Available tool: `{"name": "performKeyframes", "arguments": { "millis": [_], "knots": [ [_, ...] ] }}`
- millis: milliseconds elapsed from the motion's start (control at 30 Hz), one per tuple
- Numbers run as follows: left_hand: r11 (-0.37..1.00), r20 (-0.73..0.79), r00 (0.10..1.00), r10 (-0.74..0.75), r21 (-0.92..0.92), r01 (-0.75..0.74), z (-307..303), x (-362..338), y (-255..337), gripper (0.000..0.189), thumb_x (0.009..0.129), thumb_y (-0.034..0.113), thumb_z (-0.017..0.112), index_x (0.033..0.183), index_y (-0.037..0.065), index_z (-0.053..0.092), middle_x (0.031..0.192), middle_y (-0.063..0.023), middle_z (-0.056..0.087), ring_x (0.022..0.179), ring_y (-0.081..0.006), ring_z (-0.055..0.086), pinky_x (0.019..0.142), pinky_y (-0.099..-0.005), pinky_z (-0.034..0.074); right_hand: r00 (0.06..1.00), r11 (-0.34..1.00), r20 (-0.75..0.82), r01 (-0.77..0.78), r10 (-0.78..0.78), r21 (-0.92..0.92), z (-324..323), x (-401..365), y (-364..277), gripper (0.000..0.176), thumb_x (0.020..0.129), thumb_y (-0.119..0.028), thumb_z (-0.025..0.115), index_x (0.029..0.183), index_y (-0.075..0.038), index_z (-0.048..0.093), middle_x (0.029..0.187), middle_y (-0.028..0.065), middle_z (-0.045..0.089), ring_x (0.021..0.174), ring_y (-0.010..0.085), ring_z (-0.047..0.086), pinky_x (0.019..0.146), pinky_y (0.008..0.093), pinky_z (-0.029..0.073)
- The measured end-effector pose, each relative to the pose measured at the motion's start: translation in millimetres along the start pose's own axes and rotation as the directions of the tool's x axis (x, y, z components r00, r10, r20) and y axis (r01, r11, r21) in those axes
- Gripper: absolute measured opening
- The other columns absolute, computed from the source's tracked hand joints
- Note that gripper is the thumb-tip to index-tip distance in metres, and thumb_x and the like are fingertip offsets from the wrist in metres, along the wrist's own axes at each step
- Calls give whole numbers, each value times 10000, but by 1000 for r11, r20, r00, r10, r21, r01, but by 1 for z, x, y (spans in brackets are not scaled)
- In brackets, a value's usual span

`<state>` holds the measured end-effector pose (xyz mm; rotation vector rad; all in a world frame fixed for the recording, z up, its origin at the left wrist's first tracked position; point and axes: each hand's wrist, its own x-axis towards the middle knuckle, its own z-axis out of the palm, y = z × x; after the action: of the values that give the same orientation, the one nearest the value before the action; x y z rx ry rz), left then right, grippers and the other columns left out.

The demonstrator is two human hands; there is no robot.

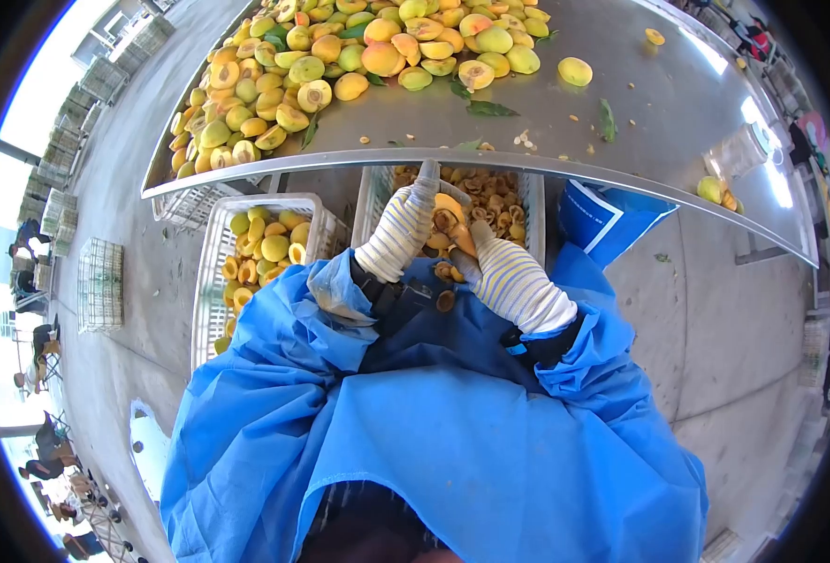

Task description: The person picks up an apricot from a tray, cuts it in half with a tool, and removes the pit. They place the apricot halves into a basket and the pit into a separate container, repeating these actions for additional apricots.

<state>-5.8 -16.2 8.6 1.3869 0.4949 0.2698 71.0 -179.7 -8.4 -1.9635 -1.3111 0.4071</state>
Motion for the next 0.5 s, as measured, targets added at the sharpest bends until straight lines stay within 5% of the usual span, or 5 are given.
{"name": "performKeyframes", "arguments": {
  "millis": [167, 267, 400, 500],
  "knots": [
    [993, -70, 991, 112, -19, -113, 7, -3, -2, 776, 905, 726, 404, 966, 5, 686, 797, -56, 663, 720, -117, 627, 671, -210, 511, 995, 966, -88, -26, 50, 258, 11, -4, -12, 303, 945, -249, 596, 1068, 9, 497, 795, 235, 643, 748, 415, 650, 649, 449, 515],
    [998, -65, 996, 56, -8, -57, 4, -3, -4, 717, 927, 677, 431, 1006, 7, 674, 827, -61, 669, 759, -129, 636, 713, -234, 524, 999, 976, 0, -52, 54, 210, 10, 0, -2, 313, 947, -252, 597, 1073, 13, 489, 815, 233, 633, 748, 405, 639, 656, 433, 508],
    [920, 69, 998, -5, -390, 32, 2, 3, -5, 547, 955, 516, 537, 1151, 10, 606, 1062, -102, 648, 951, -182, 641, 826, -302, 546, 985, 906, -146, -25, 95, 423, 20, 5, 18, 292, 961, -257, 588, 1044, 19, 540, 814, 204, 624, 760, 352, 632, 667, 404, 487],
    [759, 79, 997, -10, -648, 59, 7, -1, 2, 463, 963, 338, 604, 1284, 16, 514, 1277, -117, 566, 1193, -240, 560, 1024, -361, 472, 942, 762, -90, -202, 322, 615, -4, 7, 1, 320, 951, -290, 620, 1063, 2, 557, 828, 129, 620, 720, 222, 590, 646, 342, 472]
  ]
}}
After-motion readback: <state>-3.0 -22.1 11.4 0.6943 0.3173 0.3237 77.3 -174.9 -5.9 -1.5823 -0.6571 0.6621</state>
